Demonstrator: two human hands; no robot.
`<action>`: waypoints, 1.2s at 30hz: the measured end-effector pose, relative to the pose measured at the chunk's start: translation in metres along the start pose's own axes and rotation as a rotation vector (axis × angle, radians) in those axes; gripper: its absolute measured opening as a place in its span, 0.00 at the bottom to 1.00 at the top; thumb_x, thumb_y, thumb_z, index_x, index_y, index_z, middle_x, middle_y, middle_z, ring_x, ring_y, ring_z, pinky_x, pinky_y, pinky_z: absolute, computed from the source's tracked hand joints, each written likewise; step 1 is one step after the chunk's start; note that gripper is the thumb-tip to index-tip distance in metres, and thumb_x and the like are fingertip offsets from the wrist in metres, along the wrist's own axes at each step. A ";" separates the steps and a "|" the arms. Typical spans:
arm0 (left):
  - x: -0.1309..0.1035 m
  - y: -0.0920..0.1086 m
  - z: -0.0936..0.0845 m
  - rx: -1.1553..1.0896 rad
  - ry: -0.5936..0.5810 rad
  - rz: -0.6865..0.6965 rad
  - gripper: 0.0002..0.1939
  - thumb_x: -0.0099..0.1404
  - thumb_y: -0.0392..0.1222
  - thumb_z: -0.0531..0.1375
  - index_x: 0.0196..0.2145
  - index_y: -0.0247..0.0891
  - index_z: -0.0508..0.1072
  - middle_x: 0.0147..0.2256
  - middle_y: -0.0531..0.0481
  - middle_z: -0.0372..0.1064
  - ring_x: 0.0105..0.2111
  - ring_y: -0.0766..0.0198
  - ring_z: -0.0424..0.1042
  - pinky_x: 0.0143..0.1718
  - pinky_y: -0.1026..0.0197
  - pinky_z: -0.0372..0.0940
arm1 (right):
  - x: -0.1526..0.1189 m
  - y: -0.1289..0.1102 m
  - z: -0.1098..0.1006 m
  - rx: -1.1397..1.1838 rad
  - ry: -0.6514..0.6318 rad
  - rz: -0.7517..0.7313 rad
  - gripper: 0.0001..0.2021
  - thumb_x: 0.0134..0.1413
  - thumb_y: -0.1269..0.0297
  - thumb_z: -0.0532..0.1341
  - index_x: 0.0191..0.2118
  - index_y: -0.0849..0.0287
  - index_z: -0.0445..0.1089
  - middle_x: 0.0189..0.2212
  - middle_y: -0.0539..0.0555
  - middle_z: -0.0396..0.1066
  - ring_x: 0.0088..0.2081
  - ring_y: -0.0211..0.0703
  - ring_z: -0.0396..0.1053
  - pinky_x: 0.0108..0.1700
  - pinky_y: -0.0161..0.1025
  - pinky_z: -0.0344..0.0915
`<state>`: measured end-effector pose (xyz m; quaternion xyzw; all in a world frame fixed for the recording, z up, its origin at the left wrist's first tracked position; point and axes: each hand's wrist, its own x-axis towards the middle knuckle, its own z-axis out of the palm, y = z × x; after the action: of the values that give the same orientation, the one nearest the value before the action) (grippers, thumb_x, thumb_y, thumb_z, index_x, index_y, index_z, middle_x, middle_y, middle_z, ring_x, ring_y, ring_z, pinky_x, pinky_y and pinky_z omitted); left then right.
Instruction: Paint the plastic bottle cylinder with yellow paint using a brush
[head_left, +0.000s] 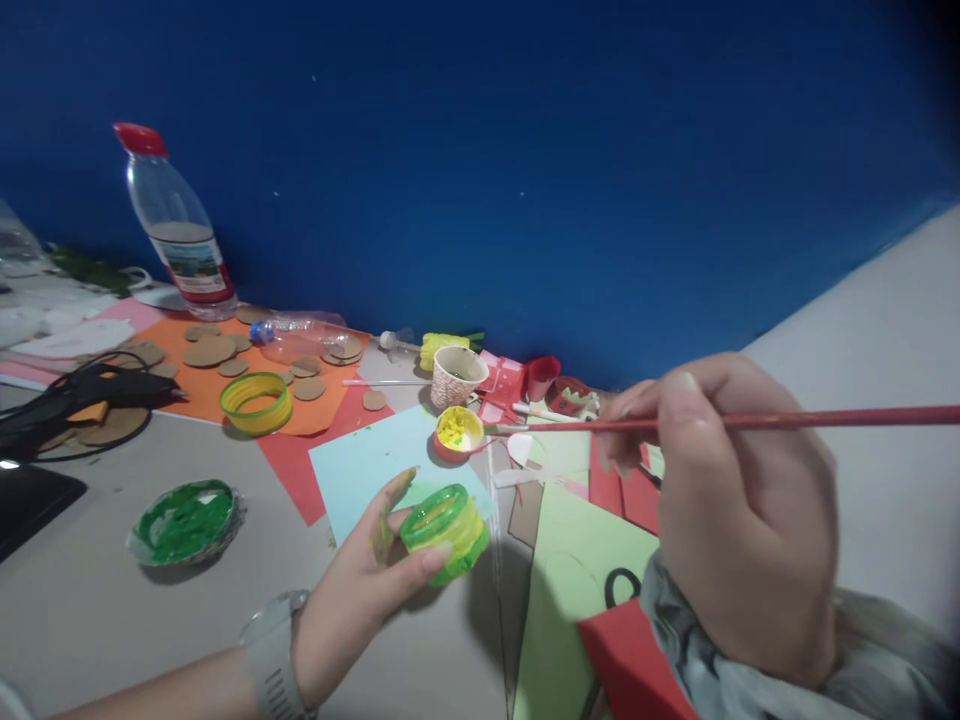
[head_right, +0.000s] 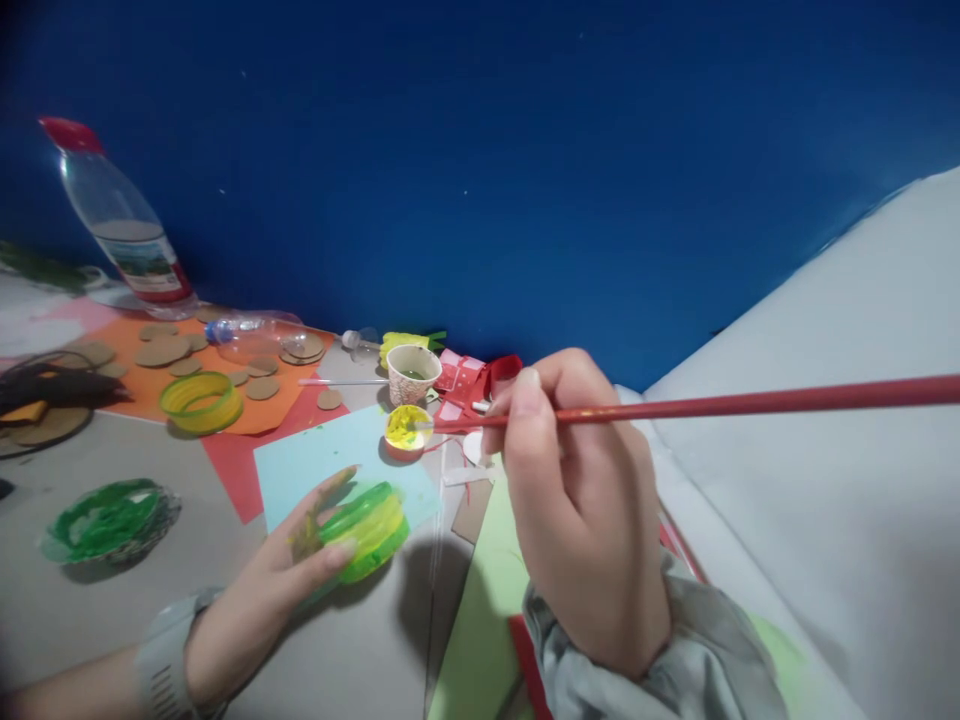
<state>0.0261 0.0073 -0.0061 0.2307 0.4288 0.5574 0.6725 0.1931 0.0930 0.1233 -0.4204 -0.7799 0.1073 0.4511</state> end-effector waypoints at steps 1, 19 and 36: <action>0.000 0.000 0.000 0.014 -0.007 0.002 0.47 0.54 0.49 0.69 0.63 0.39 0.48 0.56 0.37 0.65 0.55 0.47 0.66 0.54 0.50 0.61 | 0.002 0.004 0.003 -0.042 0.002 0.040 0.12 0.66 0.61 0.49 0.30 0.54 0.60 0.24 0.47 0.65 0.25 0.37 0.64 0.28 0.39 0.59; 0.003 -0.003 -0.001 0.033 -0.054 0.009 0.47 0.55 0.48 0.68 0.62 0.38 0.45 0.54 0.33 0.65 0.51 0.47 0.69 0.49 0.51 0.63 | 0.010 0.041 0.056 -0.160 -0.493 0.132 0.12 0.64 0.61 0.50 0.29 0.55 0.61 0.23 0.48 0.66 0.26 0.41 0.66 0.30 0.38 0.57; 0.003 -0.002 0.000 0.036 -0.057 0.025 0.43 0.57 0.46 0.67 0.62 0.39 0.48 0.54 0.35 0.66 0.51 0.49 0.69 0.51 0.50 0.62 | 0.010 0.046 0.055 -0.139 -0.456 0.074 0.12 0.65 0.60 0.49 0.29 0.55 0.58 0.23 0.48 0.64 0.27 0.41 0.66 0.31 0.38 0.56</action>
<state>0.0274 0.0094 -0.0081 0.2638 0.4163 0.5513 0.6732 0.1728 0.1408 0.0726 -0.4436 -0.8512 0.1619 0.2292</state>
